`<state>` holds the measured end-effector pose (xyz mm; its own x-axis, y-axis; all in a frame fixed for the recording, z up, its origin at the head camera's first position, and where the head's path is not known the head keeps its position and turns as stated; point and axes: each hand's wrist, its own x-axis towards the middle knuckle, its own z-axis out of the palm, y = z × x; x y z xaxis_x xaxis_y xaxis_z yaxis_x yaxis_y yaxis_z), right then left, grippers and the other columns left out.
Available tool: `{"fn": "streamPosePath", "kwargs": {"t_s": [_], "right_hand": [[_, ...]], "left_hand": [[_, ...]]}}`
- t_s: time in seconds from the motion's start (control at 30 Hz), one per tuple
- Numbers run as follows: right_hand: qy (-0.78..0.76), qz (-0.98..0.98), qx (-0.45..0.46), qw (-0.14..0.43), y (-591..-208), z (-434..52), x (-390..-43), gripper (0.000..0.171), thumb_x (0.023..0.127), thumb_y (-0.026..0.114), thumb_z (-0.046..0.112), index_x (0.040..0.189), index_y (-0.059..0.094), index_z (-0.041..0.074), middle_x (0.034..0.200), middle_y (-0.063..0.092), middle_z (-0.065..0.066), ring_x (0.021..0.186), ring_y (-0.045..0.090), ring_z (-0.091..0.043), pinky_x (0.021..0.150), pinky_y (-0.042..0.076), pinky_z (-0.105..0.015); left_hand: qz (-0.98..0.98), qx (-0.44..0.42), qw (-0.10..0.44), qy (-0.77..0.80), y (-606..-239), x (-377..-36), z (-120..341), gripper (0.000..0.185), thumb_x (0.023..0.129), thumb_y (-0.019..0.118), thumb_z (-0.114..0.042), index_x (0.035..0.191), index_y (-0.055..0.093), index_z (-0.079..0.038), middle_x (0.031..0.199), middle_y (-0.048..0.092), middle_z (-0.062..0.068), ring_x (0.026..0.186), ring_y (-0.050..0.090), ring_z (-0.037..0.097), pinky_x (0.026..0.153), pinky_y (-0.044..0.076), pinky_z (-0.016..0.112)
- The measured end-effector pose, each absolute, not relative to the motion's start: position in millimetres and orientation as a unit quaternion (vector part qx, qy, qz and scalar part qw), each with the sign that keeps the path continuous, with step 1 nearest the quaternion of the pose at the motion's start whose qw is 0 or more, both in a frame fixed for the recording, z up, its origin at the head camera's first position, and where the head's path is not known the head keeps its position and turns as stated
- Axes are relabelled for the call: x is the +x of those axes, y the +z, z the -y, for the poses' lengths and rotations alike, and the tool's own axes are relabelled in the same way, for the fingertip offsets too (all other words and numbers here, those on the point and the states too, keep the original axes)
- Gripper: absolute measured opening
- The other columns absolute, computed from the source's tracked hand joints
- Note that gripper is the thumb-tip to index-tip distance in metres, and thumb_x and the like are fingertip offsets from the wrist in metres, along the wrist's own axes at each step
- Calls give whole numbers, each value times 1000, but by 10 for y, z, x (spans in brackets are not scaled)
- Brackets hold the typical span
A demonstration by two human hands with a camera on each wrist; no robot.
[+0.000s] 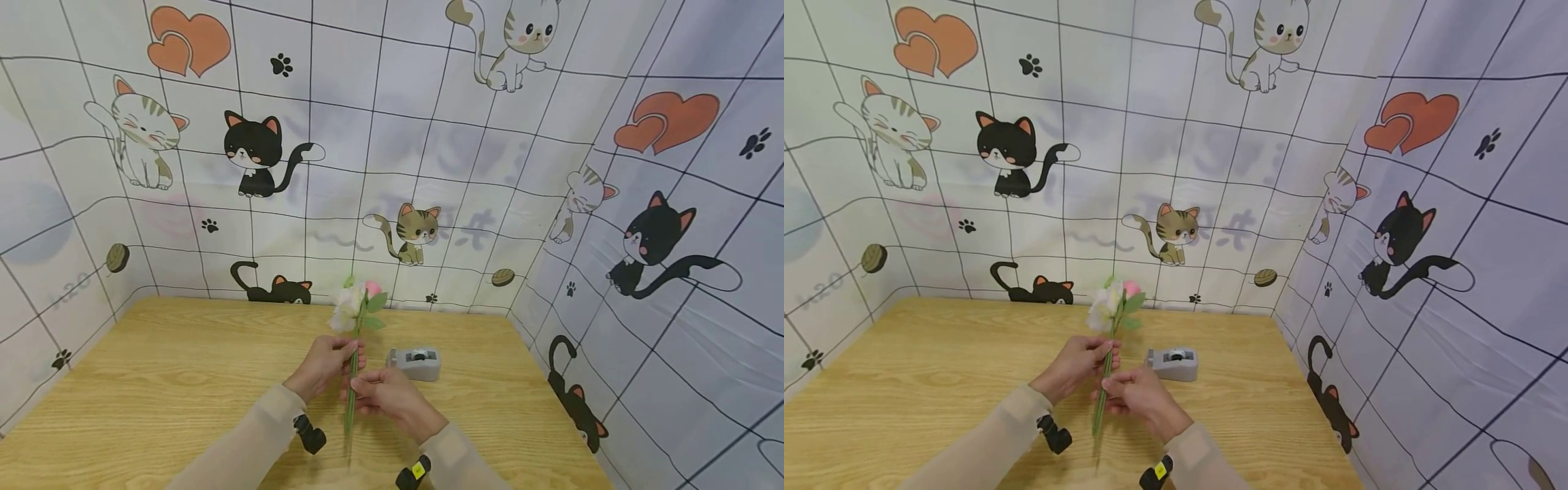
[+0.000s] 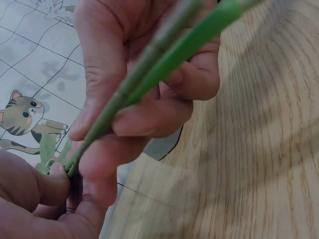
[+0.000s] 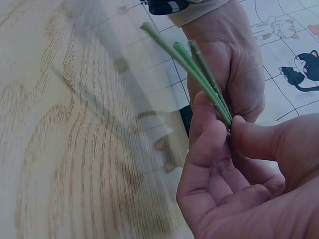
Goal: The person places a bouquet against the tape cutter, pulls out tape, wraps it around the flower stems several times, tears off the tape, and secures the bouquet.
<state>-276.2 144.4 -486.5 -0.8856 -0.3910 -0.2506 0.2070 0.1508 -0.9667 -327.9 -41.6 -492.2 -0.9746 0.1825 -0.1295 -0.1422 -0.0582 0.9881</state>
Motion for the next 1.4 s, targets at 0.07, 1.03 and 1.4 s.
{"fn": "streamPosePath", "kwargs": {"t_s": [0.07,1.03,1.4], "right_hand": [[-649,-721,-59,235,-4875,-1455,-2772,33,118,72,18,136,79,-9,125,89,-15,86,77,-4,74,60,-19],[-420,-893,-159,24,-4706,-1372,-2658,26,111,73,1,89,87,-3,64,70,3,49,45,-4,47,32,-15],[-428,-888,-169,27,-4723,-1415,-2666,28,115,74,10,93,88,0,73,79,-8,55,56,-6,51,41,-19]], "left_hand": [[-680,19,113,724,-4923,-3276,415,33,122,60,-9,142,72,15,122,83,26,96,83,15,90,72,30],[-687,-32,60,724,-4825,-3199,370,28,114,78,-14,128,77,10,109,81,14,87,76,12,83,73,30],[-707,-46,37,705,-4852,-3212,327,24,114,78,-11,127,81,9,108,81,15,86,75,13,84,74,33]]}}
